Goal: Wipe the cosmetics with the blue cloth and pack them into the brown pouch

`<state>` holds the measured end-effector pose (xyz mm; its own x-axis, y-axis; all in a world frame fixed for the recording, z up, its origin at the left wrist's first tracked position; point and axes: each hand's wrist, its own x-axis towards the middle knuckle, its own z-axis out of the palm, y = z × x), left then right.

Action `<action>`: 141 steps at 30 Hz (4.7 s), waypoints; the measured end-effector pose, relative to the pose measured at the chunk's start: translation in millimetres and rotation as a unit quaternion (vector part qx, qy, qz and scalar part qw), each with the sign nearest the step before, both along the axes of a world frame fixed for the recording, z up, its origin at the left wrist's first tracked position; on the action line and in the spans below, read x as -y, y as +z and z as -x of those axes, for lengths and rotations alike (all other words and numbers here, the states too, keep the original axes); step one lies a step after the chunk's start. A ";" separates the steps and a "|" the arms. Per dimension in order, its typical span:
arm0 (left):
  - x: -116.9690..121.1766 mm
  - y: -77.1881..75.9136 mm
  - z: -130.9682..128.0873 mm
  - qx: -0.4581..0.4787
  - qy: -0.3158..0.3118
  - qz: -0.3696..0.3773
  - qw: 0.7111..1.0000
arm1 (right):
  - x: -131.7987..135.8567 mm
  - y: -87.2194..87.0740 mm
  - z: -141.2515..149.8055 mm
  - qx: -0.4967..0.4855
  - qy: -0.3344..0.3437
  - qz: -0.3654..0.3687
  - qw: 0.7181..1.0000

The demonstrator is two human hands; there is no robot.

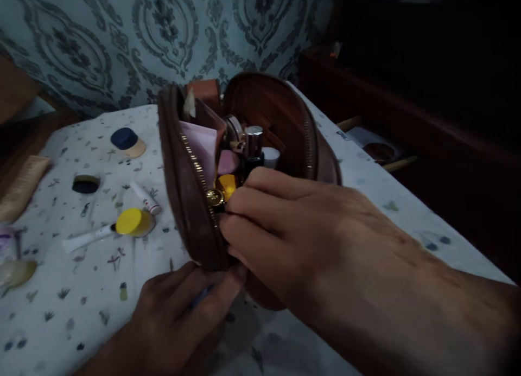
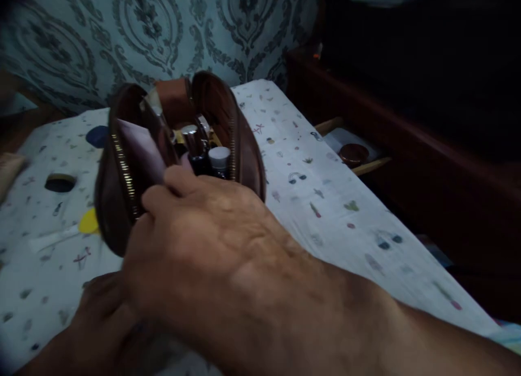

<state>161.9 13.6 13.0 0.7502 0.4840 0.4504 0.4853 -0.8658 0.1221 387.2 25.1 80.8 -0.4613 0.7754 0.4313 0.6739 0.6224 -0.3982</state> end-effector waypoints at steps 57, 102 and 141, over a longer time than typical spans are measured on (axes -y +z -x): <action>-123.8 33.5 108.6 -0.261 0.323 0.108 0.903 | 38.7 -63.0 75.9 -0.006 0.136 -0.033 0.990; -35.5 -1.3 156.9 0.105 0.130 0.178 0.970 | 0.1 -88.0 149.8 -0.505 0.023 0.303 0.808; -33.2 -12.2 147.4 0.057 0.054 0.011 0.997 | 2.0 -90.1 148.7 -0.446 0.013 0.287 0.847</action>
<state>14.5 46.8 0.8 0.6376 0.5692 0.5192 0.5569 -0.8062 0.1999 238.5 23.1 -9.3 -0.1692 0.9704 0.1722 -0.0661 0.1631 -0.9844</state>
